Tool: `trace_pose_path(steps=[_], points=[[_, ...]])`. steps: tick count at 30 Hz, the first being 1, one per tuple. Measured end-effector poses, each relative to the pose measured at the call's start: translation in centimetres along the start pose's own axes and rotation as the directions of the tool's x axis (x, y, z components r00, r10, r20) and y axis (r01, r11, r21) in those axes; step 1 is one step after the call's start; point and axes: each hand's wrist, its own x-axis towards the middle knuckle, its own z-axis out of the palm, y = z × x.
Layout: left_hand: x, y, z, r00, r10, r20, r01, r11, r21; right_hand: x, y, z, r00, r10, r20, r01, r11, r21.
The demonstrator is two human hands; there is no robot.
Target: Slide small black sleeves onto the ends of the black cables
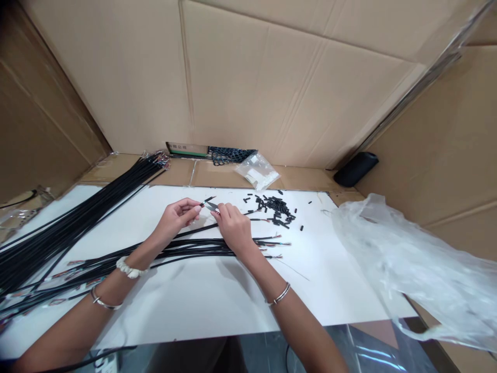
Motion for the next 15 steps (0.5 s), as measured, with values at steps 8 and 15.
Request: trace_pose_path(steps=[8, 15], points=[[-0.18, 0.61, 0.15, 0.999, -0.038, -0.008, 0.038, 0.999, -0.010, -0.06, 0.20, -0.14, 1.000, -0.024, -0.006, 0.024, 1.000, 0.007], [-0.13, 0.42, 0.09, 1.000, -0.019, 0.006, 0.019, 1.000, -0.001, -0.22, 0.36, 0.00, 0.999, 0.004, 0.051, -0.004, 1.000, 0.010]])
